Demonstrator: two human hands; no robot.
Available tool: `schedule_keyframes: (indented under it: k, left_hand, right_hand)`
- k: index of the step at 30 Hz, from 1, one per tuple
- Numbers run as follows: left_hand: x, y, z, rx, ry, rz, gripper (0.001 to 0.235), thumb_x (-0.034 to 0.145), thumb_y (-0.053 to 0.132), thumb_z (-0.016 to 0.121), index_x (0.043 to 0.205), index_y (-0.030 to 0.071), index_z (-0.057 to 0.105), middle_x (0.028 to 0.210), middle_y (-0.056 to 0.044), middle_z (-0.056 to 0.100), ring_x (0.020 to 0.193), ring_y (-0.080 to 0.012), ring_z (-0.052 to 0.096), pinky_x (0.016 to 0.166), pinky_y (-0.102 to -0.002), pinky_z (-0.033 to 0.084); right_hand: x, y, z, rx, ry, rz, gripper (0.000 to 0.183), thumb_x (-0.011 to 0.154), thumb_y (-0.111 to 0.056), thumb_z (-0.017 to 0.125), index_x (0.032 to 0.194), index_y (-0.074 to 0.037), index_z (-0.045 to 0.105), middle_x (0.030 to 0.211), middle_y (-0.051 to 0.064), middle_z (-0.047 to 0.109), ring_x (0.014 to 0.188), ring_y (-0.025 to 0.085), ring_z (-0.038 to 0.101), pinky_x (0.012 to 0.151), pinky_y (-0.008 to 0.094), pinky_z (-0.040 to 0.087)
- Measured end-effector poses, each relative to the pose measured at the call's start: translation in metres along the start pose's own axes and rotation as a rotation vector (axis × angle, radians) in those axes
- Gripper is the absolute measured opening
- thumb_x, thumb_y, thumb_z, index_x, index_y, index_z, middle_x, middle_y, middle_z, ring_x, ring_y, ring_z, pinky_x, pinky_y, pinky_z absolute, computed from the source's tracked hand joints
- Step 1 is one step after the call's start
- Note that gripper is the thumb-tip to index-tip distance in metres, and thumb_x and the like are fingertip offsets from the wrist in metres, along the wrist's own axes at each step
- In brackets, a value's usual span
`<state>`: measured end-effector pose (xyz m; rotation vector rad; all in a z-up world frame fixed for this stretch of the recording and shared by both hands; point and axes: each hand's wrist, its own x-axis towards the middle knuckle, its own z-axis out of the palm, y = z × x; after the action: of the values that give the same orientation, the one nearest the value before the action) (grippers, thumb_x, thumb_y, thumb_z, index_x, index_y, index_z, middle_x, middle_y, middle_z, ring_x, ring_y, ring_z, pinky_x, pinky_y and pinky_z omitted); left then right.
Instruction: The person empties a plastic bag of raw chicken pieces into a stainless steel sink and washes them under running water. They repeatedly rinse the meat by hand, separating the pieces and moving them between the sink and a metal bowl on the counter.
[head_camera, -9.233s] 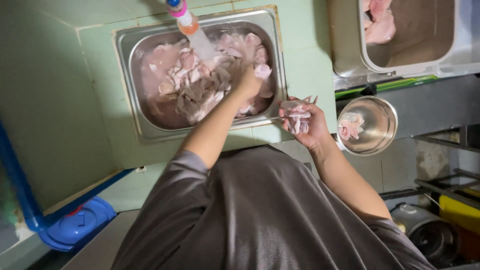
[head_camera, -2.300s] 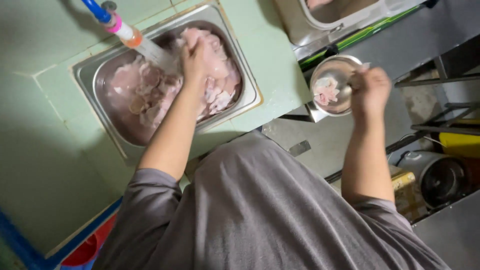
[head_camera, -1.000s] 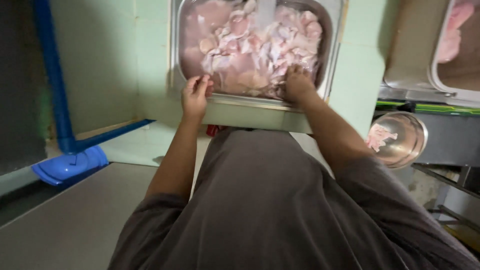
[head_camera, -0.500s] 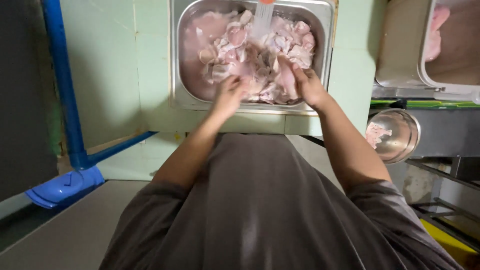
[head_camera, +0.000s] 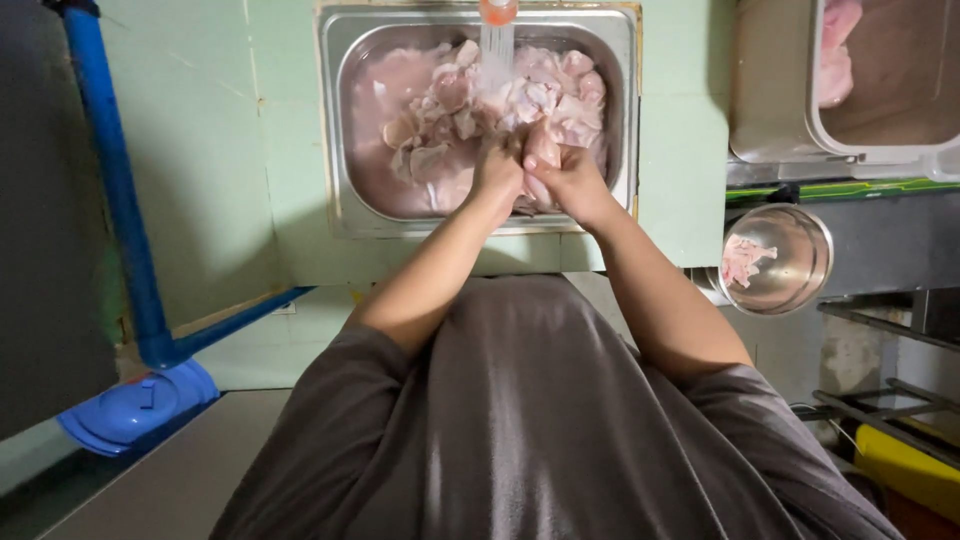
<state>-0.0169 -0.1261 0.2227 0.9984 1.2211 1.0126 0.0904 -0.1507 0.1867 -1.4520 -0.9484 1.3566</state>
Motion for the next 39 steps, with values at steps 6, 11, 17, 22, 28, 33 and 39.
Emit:
schedule_keyframes:
  k: [6, 11, 17, 22, 28, 33, 39]
  left_hand:
    - [0.064, -0.112, -0.006, 0.051, -0.193, 0.32, 0.024, 0.093, 0.02, 0.065, 0.101, -0.001, 0.072, 0.086, -0.019, 0.071, 0.084, -0.0239, 0.065, 0.085, -0.035, 0.051]
    - [0.093, -0.137, -0.017, -0.173, -0.076, 0.093, 0.024, 0.076, 0.011, 0.078, 0.09, 0.0, 0.061, 0.059, -0.007, 0.06, 0.05, -0.0147, 0.057, 0.043, -0.025, 0.047]
    - [0.115, -0.131, -0.044, 0.794, -0.028, 0.431, 0.005, 0.068, 0.025, 0.071, 0.072, 0.022, 0.069, 0.062, 0.0, 0.065, 0.065, -0.0187, 0.069, 0.057, -0.03, 0.053]
    - [0.122, -0.119, -0.073, 0.931, 0.041, 0.384, 0.005, 0.073, 0.024, 0.07, 0.075, 0.028, 0.068, 0.062, 0.003, 0.064, 0.066, -0.0169, 0.069, 0.057, -0.031, 0.054]
    - [0.148, -0.104, -0.143, 1.192, 0.213, 0.33, 0.016, 0.075, 0.021, 0.075, 0.091, 0.023, 0.073, 0.078, -0.004, 0.072, 0.081, -0.0286, 0.072, 0.067, -0.04, 0.059]
    - [0.122, -0.094, -0.096, 0.925, 0.072, 0.349, 0.017, 0.077, 0.021, 0.07, 0.093, 0.013, 0.067, 0.081, -0.013, 0.071, 0.073, -0.0346, 0.066, 0.063, -0.046, 0.049]
    - [0.033, -0.019, 0.067, 0.377, -0.363, 0.211, 0.018, 0.078, 0.009, 0.077, 0.091, 0.013, 0.064, 0.089, -0.004, 0.067, 0.083, -0.0188, 0.064, 0.078, -0.031, 0.052]
  right_hand:
    - [0.01, 0.015, -0.01, -0.138, -0.019, 0.005, 0.022, 0.077, -0.022, 0.084, 0.072, -0.008, 0.068, 0.057, 0.005, 0.059, 0.049, 0.012, 0.054, 0.047, 0.026, 0.043]
    - [0.003, -0.002, -0.006, -0.117, 0.02, 0.031, 0.017, 0.077, -0.014, 0.073, 0.065, -0.005, 0.066, 0.051, 0.003, 0.053, 0.044, 0.011, 0.049, 0.044, 0.025, 0.04]
    - [-0.012, -0.022, -0.006, -0.144, 0.043, -0.001, 0.014, 0.074, -0.008, 0.07, 0.063, -0.003, 0.065, 0.045, 0.005, 0.051, 0.041, 0.011, 0.048, 0.041, 0.023, 0.036]
    - [-0.016, -0.01, -0.03, -0.082, 0.069, -0.032, 0.007, 0.072, -0.005, 0.072, 0.066, -0.004, 0.068, 0.053, 0.005, 0.057, 0.046, 0.011, 0.051, 0.044, 0.025, 0.041]
    - [-0.033, -0.047, -0.112, -0.086, 0.351, -0.081, 0.012, 0.074, -0.012, 0.067, 0.08, -0.002, 0.071, 0.07, 0.008, 0.058, 0.063, 0.017, 0.054, 0.06, 0.029, 0.043]
    - [-0.044, -0.131, -0.16, 0.367, 0.162, -0.709, 0.045, 0.096, -0.045, 0.058, 0.073, -0.011, 0.041, 0.059, 0.004, 0.034, 0.062, 0.018, 0.037, 0.061, 0.029, 0.03]
    - [-0.05, -0.07, -0.167, 0.513, 0.417, -0.239, 0.033, 0.084, -0.043, 0.068, 0.097, -0.013, 0.066, 0.096, 0.002, 0.066, 0.094, 0.016, 0.06, 0.094, 0.031, 0.045]
